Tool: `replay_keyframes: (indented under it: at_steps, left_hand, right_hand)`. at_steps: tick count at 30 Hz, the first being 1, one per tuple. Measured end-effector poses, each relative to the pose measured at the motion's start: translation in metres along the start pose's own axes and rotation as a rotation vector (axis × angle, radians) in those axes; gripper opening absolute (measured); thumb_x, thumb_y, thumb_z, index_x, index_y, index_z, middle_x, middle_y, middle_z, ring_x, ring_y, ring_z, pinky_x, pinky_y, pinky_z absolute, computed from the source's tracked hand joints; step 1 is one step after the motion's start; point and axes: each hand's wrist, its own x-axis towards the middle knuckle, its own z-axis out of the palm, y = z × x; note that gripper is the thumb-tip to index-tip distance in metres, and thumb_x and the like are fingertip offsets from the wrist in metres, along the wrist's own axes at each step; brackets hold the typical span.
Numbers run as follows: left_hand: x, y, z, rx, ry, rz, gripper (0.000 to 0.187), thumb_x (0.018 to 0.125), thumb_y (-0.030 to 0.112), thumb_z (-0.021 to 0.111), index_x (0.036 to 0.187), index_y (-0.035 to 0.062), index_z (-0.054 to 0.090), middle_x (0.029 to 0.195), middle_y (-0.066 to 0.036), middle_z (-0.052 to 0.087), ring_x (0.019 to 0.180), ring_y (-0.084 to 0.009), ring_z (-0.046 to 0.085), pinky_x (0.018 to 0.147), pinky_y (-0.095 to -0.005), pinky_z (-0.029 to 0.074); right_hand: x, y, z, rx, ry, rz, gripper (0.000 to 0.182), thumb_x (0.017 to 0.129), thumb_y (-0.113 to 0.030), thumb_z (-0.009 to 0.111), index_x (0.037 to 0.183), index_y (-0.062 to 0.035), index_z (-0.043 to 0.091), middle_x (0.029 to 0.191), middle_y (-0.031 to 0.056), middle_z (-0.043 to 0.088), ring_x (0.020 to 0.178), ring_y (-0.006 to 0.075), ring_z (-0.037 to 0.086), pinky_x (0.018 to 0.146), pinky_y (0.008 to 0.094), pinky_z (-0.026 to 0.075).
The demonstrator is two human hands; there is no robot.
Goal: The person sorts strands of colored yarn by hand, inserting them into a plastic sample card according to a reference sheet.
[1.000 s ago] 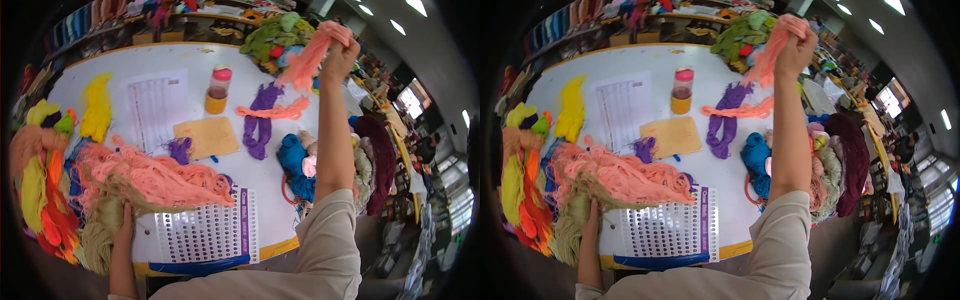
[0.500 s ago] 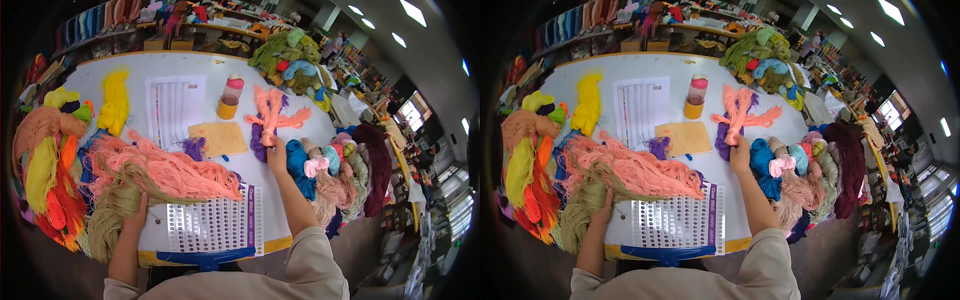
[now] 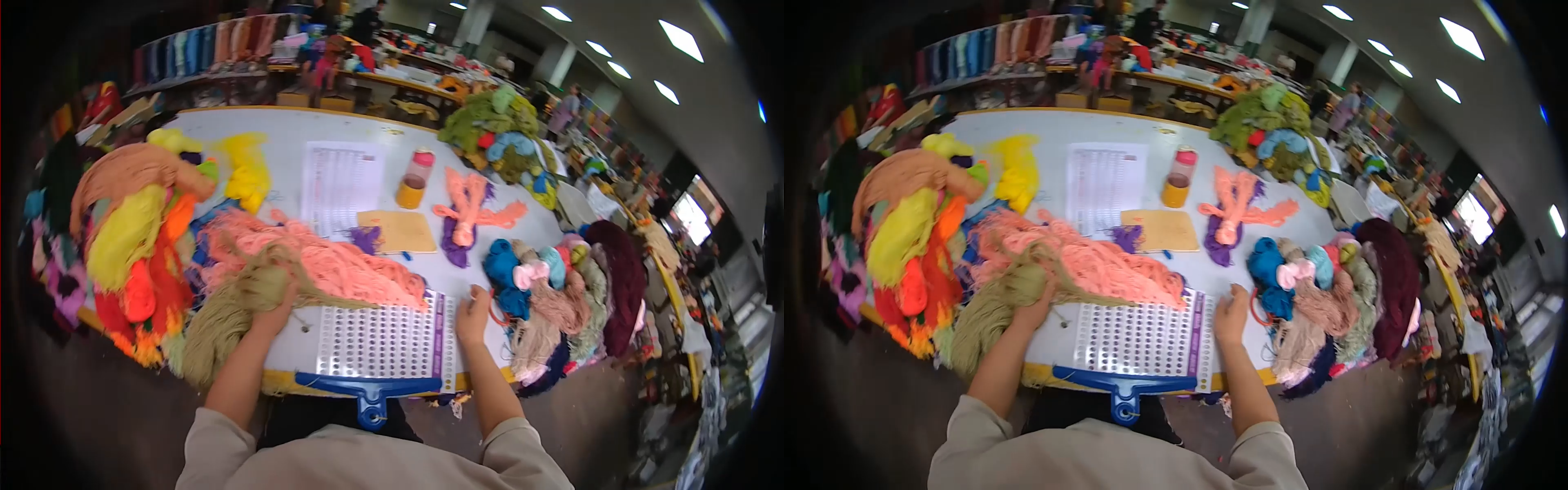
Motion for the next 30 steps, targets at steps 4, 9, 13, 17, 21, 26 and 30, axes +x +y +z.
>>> replay_keyframes:
  at_steps: [4,9,13,17,21,26,30]
  left_hand:
    - [-0.001,0.017,-0.012,0.005,0.016,-0.008,0.057,0.094,0.040,0.053,0.136,0.0020,0.044,0.140,-0.017,0.045,0.131,-0.0300,0.039,0.112,-0.0390,0.026]
    - [-0.002,0.022,-0.012,-0.068,-0.016,-0.065,0.059,0.093,0.041,0.055,0.136,0.0019,0.044,0.138,-0.016,0.047,0.131,-0.0288,0.041,0.112,-0.0375,0.027]
    - [-0.004,0.026,-0.015,-0.198,-0.015,-0.119,0.060,0.092,0.040,0.057,0.136,0.0013,0.044,0.139,-0.016,0.046,0.131,-0.0273,0.041,0.111,-0.0360,0.027]
    - [-0.001,0.015,-0.011,-0.226,0.050,-0.177,0.048,0.091,0.037,0.061,0.122,0.0003,0.054,0.119,-0.011,0.057,0.110,-0.0229,0.053,0.096,-0.0339,0.039]
    - [-0.005,0.035,-0.023,-0.698,0.288,-0.495,0.025,0.092,0.027,0.063,0.099,0.0036,0.065,0.086,-0.004,0.064,0.071,-0.0132,0.059,0.061,-0.0278,0.049]
    - [-0.007,0.067,-0.118,-0.867,0.216,-0.379,0.020,0.094,0.024,0.061,0.096,0.0048,0.065,0.068,0.001,0.057,0.060,-0.0092,0.053,0.052,-0.0223,0.043]
    - [0.003,0.122,-0.167,-0.756,0.151,-0.412,0.020,0.095,0.021,0.059,0.097,0.0016,0.064,0.075,-0.005,0.065,0.063,-0.0114,0.058,0.057,-0.0232,0.044]
  right_hand:
    - [-0.002,-0.003,0.002,0.046,-0.009,0.035,0.038,0.082,0.001,0.057,0.119,0.0027,0.049,0.110,0.0202,0.053,0.101,0.0320,0.057,0.084,0.0369,0.047]
    - [0.001,-0.001,0.003,0.085,-0.027,0.064,0.036,0.083,0.000,0.056,0.118,0.0020,0.049,0.111,0.0180,0.053,0.099,0.0284,0.058,0.079,0.0340,0.048]
    - [0.002,-0.001,0.003,0.089,-0.015,0.067,0.035,0.083,0.000,0.056,0.118,0.0020,0.049,0.110,0.0174,0.053,0.098,0.0280,0.058,0.080,0.0339,0.048]
    - [0.003,0.005,0.004,0.132,-0.019,0.125,0.032,0.084,-0.001,0.055,0.115,0.0024,0.050,0.107,0.0169,0.055,0.095,0.0275,0.060,0.081,0.0341,0.049]
    - [0.002,0.004,0.004,0.164,-0.012,0.144,0.028,0.085,-0.001,0.055,0.112,0.0022,0.051,0.102,0.0144,0.057,0.091,0.0239,0.059,0.080,0.0322,0.048]
    - [0.002,0.018,0.008,0.373,0.016,0.339,0.023,0.086,-0.001,0.055,0.109,-0.0005,0.054,0.095,0.0079,0.057,0.087,0.0159,0.056,0.078,0.0266,0.046]
    - [0.020,-0.014,0.011,0.462,0.119,0.191,0.017,0.089,0.000,0.053,0.105,-0.0045,0.056,0.095,0.0018,0.057,0.083,0.0095,0.053,0.075,0.0227,0.044]
